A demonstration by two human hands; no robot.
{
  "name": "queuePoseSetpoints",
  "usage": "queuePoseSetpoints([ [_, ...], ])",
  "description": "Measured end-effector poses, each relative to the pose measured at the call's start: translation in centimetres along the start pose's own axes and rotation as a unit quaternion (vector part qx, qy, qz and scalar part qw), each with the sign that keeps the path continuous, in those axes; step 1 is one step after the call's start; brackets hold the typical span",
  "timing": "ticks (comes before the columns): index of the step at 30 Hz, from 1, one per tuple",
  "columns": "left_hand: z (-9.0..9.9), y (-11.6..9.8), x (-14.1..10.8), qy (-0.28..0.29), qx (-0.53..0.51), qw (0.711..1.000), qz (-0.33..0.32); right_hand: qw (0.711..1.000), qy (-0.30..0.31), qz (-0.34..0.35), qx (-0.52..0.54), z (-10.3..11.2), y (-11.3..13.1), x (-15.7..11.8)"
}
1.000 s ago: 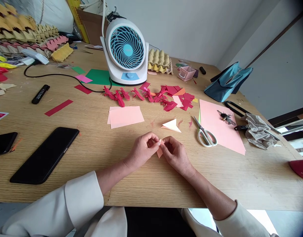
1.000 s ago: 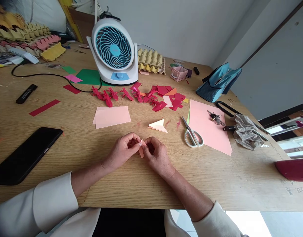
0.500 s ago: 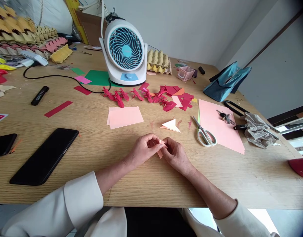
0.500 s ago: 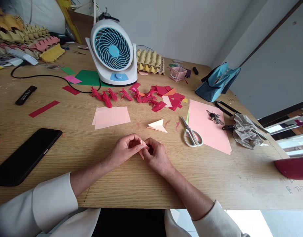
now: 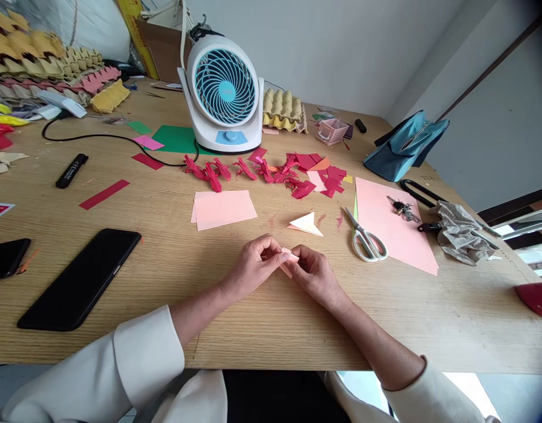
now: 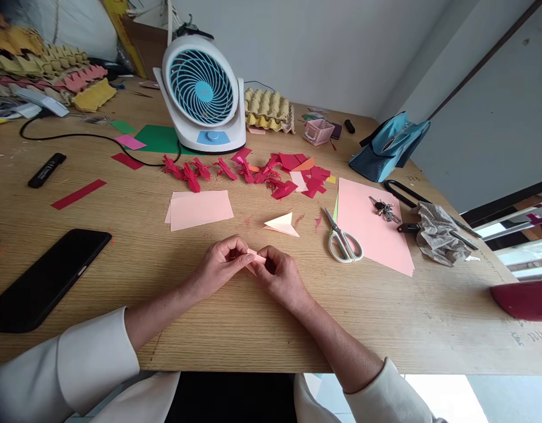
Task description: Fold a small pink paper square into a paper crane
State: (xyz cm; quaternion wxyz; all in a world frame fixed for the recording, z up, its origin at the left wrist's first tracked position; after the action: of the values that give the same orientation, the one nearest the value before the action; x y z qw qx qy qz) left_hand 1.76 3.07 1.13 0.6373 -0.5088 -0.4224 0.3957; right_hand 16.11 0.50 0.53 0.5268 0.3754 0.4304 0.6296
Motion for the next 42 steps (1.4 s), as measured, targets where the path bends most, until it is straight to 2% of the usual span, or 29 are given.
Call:
queuePoseSetpoints([
  [8,0.3,-0.1,0.0,-0.002,0.019,1.000,0.000,1.000,0.009,0.009,0.012,0.1,-0.2,-0.3],
  [15,0.3,-0.2,0.0,0.003,0.022,1.000,0.005,1.000,-0.007,0.004,-0.017,0.2,-0.4,-0.4],
  [19,0.1,0.2,0.0,0.002,0.025,1.000,-0.006,0.999,-0.007,0.023,-0.035,0.1,-0.4,-0.3],
  [23,0.0,0.1,0.0,0.004,0.044,0.999,-0.023,0.998,-0.036,0.060,-0.003,0.3,-0.7,0.0],
  [28,0.0,-0.3,0.0,-0.001,0.064,0.997,-0.042,0.997,-0.012,0.032,0.065,0.0,-1.7,0.3],
  [34,0.0,-0.5,0.1,-0.008,0.074,0.995,-0.063,0.994,-0.011,0.048,0.094,0.3,-0.9,0.0],
  [42,0.0,-1.1,0.1,0.015,0.103,0.991,-0.079,0.994,-0.008,0.088,0.060,1.2,-0.1,-0.5],
])
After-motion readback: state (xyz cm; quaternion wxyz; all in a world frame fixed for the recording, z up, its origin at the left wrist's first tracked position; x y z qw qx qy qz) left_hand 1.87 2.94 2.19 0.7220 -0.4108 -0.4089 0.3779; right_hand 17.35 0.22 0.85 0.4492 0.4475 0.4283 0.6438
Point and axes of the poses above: each hand's wrist, its own x-axis towards the middle knuckle, its own z-axis out of the back of the hand, y = z × x, the point moved 5 cm from there along x, towards the middle knuckle, and after that the axes turned 1 degree about -y, right-handed, at the moved point
